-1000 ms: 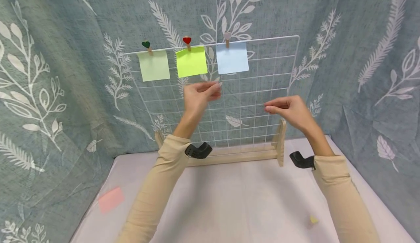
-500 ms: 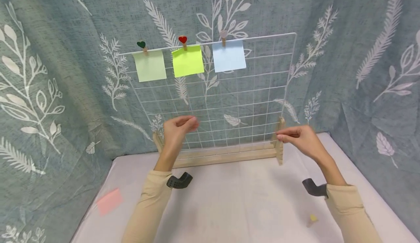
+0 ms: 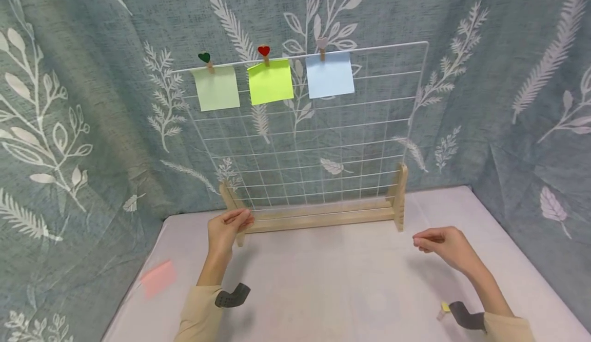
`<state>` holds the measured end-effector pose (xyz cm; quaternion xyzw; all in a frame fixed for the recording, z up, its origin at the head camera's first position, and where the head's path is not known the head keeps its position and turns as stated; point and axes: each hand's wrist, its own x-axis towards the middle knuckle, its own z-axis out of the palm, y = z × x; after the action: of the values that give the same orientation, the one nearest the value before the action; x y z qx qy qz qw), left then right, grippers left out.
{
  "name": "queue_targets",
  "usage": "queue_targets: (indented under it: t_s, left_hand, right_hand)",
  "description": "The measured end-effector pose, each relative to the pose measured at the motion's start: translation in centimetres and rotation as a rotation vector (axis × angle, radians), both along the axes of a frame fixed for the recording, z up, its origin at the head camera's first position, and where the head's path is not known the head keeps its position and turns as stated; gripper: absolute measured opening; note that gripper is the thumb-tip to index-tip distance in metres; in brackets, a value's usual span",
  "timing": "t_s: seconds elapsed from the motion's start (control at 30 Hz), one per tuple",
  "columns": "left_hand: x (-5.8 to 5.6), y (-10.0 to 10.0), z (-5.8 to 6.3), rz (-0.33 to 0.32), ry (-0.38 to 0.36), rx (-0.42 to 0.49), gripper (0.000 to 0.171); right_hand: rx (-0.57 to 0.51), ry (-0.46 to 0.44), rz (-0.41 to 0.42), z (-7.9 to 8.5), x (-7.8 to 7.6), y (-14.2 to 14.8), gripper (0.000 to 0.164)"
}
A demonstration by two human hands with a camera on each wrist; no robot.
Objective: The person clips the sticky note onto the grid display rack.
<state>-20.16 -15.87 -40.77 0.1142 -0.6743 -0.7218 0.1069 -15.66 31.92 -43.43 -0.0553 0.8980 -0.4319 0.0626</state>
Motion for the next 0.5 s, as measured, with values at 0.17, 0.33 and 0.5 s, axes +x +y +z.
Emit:
queue_targets:
  t_s: [0.17, 0.33, 0.5]
  left_hand:
    - [1.0, -1.9, -2.9, 0.046, -0.023, 0.003, 0.025]
    - [1.9, -5.2, -5.3, 0.106, -0.059, -0.012, 0.028]
    - [3.6, -9.5, -6.8, 0.217, -0.090, -0.036, 0.030]
  right_hand:
    - [0.032, -0.062, -0.035, -1.6, 1.8, 1.3, 0.037]
    - [0.148, -0.153, -0.041, -2.7, 3.1, 2.8, 0.036]
    - [0.211, -0.252, -0.018, -3.9, 4.3, 4.3, 0.038]
